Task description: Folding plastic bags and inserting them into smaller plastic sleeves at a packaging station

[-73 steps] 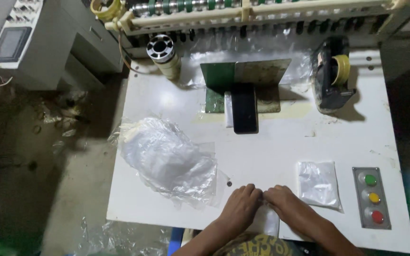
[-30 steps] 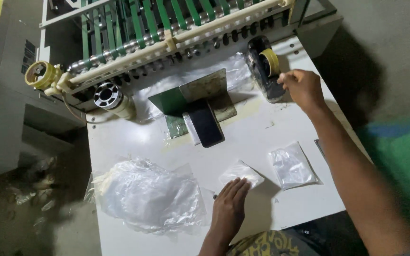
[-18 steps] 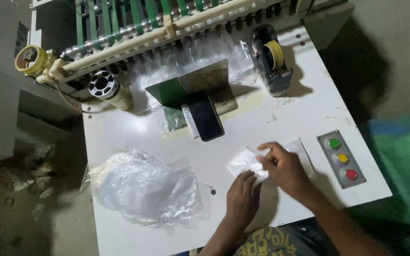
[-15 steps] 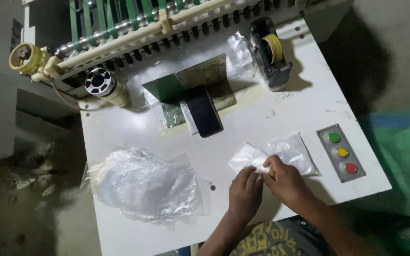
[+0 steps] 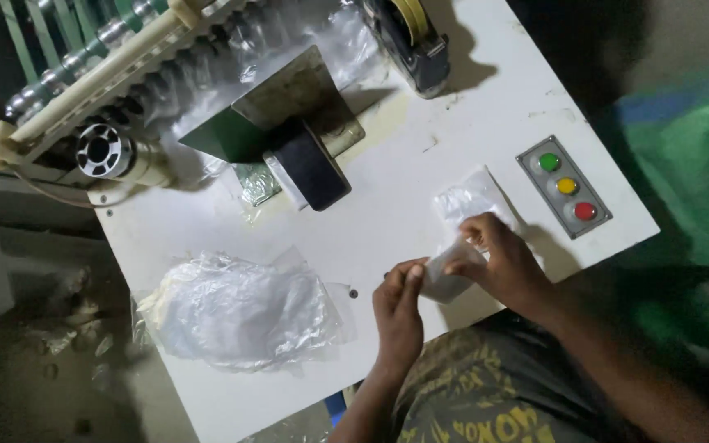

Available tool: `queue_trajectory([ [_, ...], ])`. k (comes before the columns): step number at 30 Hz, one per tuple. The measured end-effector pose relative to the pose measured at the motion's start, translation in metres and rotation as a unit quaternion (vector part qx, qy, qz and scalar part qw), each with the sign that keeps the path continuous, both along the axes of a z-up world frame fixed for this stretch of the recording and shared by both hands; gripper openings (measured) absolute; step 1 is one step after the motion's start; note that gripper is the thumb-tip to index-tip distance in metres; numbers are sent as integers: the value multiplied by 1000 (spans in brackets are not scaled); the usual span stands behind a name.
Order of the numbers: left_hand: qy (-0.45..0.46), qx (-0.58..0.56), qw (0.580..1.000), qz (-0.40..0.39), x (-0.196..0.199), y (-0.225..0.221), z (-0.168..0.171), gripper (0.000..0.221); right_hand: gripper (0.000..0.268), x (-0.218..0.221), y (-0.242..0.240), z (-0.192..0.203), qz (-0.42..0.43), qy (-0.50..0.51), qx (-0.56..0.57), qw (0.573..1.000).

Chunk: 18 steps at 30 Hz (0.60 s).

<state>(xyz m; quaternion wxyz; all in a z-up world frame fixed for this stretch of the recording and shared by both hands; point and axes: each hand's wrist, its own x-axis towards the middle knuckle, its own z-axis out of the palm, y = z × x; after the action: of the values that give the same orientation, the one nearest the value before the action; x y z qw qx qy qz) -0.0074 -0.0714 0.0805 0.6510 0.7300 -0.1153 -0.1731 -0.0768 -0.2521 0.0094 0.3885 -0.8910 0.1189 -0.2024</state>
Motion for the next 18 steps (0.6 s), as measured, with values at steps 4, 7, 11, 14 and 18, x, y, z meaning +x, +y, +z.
queue_trajectory([
  [4,156,-102,981,48,22,-10,-5,34,19,-2,-10,32,28,137,247,959],
  [7,156,-122,980,17,23,-24,19,48,19,-3,-25,39,-39,153,188,969],
  [11,233,-114,965,-36,10,-34,27,91,50,-10,-58,-1,-126,176,-143,966],
  [14,309,-191,930,-61,-1,-43,-5,85,52,-2,-64,0,-118,284,96,947],
  [18,354,-205,910,-67,-4,-40,-20,81,49,3,-48,0,-139,290,334,886],
])
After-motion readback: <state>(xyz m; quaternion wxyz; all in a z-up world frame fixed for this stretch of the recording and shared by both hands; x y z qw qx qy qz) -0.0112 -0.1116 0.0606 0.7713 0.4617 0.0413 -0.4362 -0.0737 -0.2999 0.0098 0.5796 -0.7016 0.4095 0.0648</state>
